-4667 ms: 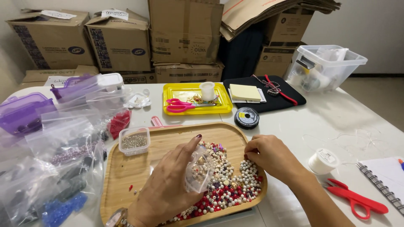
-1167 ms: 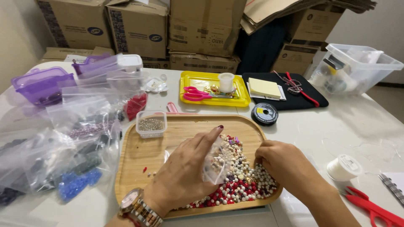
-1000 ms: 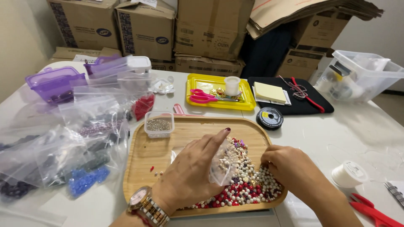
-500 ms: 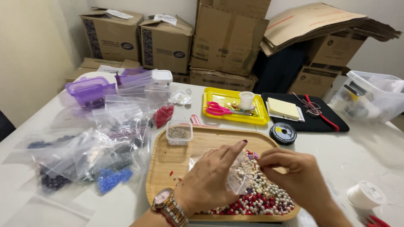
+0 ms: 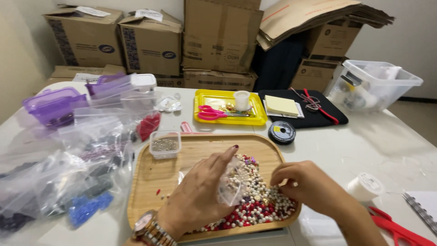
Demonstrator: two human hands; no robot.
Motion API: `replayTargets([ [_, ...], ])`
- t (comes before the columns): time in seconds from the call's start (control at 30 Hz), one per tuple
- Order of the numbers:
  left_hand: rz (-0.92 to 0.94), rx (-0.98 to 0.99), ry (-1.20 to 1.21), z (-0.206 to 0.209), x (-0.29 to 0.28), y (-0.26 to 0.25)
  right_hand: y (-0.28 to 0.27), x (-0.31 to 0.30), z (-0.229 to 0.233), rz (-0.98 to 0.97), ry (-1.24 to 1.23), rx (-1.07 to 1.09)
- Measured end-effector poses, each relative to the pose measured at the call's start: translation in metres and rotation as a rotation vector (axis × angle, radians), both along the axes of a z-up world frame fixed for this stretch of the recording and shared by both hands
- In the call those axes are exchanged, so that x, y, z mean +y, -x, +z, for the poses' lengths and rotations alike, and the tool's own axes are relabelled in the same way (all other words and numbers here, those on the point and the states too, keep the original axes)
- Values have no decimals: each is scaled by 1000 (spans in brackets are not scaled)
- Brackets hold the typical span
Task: Bagging small decorative beads from a wooden tray into a clear plastic bag
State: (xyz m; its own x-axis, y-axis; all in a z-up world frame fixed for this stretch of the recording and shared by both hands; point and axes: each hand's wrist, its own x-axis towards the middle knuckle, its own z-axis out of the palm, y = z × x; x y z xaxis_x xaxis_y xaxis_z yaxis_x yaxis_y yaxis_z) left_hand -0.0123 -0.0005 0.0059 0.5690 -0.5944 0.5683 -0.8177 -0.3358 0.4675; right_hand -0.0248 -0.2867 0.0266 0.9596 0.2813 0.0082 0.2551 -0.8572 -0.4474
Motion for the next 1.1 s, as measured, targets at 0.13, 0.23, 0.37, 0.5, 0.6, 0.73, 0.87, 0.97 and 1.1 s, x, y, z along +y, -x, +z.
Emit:
replayTargets([
  [0.13, 4, 9, -16, -2, -2, -3, -1, 7, -8, 127, 64, -74],
  [0.23, 7, 21, -29, -2, -2, -6, -4, 6, -17, 160, 127, -165],
  [0.37, -4, 35, -9, -9, -3, -11, -3, 9, -20, 165, 234, -187],
  [0.5, -8, 44, -20, -12, -1, -12, -4, 15, -16, 135, 292, -187],
  [0.6, -12, 47, -17, -12, -1, -11, -4, 16, -9, 127, 211, -152],
  [0.73, -20, 23, 11, -8, -1, -7, -5, 10, -13, 131, 174, -155],
  [0.87, 11, 40, -19, -5, -3, -5, -7, 9, -17, 114, 210, -162],
  [0.97, 12, 40, -4, -1, -4, -1, -11, 4, -21, 139, 206, -212],
  [1.1, 0, 31, -1, 0, -2, 1, -2, 10, -4, -9, -135, -225],
])
